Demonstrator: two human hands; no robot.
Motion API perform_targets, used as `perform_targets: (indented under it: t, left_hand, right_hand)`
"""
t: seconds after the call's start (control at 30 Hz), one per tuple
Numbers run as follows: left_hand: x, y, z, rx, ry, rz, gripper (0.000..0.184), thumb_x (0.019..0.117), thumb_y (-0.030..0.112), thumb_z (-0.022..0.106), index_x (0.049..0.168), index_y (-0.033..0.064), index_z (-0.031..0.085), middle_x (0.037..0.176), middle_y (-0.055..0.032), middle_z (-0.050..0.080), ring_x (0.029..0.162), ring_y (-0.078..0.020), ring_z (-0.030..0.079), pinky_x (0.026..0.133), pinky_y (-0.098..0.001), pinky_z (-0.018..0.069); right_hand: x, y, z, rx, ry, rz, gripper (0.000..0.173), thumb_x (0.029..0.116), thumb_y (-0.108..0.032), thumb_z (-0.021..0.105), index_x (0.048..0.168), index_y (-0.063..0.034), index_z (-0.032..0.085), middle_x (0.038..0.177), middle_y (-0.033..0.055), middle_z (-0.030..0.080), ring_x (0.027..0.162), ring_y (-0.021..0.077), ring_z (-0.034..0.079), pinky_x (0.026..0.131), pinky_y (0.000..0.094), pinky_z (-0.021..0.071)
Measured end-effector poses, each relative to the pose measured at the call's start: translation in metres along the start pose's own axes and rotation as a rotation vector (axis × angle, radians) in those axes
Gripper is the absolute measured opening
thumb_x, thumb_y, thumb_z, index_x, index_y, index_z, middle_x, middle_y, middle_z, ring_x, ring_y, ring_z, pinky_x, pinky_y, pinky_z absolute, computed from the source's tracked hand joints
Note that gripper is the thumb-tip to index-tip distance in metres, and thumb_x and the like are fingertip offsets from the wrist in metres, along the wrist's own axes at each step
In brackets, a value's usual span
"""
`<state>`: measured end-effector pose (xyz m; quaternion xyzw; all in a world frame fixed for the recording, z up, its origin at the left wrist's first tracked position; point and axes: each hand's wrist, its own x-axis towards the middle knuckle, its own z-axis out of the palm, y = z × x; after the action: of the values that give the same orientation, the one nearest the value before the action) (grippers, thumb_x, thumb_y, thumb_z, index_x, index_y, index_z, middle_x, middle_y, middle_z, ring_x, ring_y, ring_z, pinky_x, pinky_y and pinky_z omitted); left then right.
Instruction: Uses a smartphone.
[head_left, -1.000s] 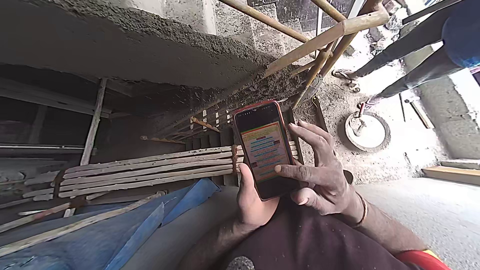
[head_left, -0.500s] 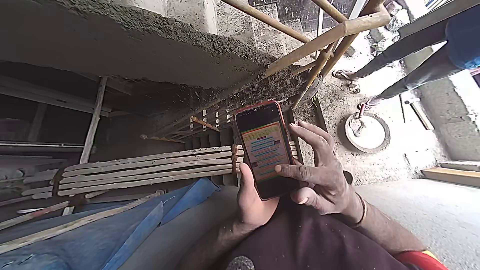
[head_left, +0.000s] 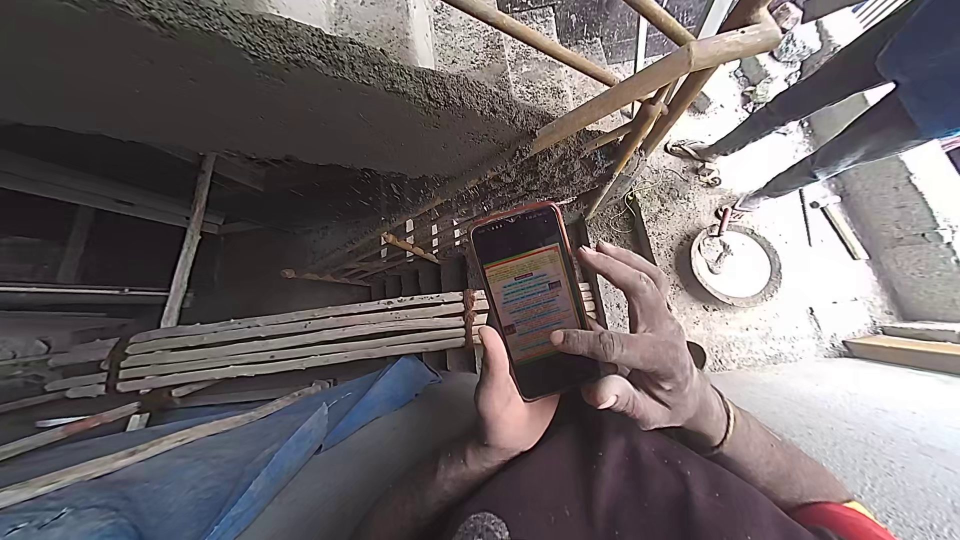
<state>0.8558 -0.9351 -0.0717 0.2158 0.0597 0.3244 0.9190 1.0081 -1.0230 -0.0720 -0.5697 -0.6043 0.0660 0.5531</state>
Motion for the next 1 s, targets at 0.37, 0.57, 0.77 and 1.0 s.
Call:
perform_targets:
  t: [0.37,0.57,0.77,1.0]
  left_hand:
    - [-0.0002,0.0003,-0.0002,-0.001,-0.008,-0.006,0.056,0.1020,0.055,0.048,0.138,0.0125,0.058,0.131,-0.0116,0.066,0.125,-0.0239,0.061,0.108,-0.0482,0.0479]
    - [-0.0002,0.0002,-0.0001,-0.017,-0.001,-0.011,0.056,0.1015,0.055,0.049,0.139,0.0129,0.057,0.131,-0.0113,0.066,0.125,-0.0241,0.061,0.108,-0.0480,0.0483]
    - [-0.0003,0.0002,0.0002,-0.016,-0.012,-0.010,0.057,0.1019,0.055,0.048,0.139,0.0129,0.057,0.132,-0.0110,0.066,0.126,-0.0242,0.061,0.108,-0.0480,0.0479]
    - [0.0008,0.0006,0.0012,-0.016,-0.017,-0.010,0.056,0.1024,0.054,0.048,0.138,0.0117,0.058,0.131,-0.0119,0.066,0.126,-0.0243,0.061,0.108,-0.0481,0.0479]
  right_hand:
    - [0.0006,0.0005,0.0000,0.001,0.005,-0.007,0.049,0.1001,-0.065,0.047,0.112,-0.0289,0.078,0.160,0.0154,0.040,0.154,0.0364,0.022,0.123,0.0550,0.0258]
    - [0.0008,-0.0003,-0.0004,0.006,0.002,-0.005,0.050,0.0999,-0.065,0.047,0.111,-0.0275,0.078,0.159,0.0159,0.040,0.154,0.0369,0.023,0.123,0.0551,0.0264]
    - [0.0011,-0.0006,-0.0003,0.000,0.002,-0.006,0.051,0.1000,-0.066,0.046,0.111,-0.0275,0.078,0.160,0.0166,0.040,0.154,0.0376,0.022,0.123,0.0559,0.0256]
    - [0.0009,-0.0001,0.0000,0.005,0.005,-0.007,0.050,0.1000,-0.065,0.046,0.112,-0.0280,0.078,0.159,0.0165,0.040,0.154,0.0367,0.023,0.123,0.0554,0.0258]
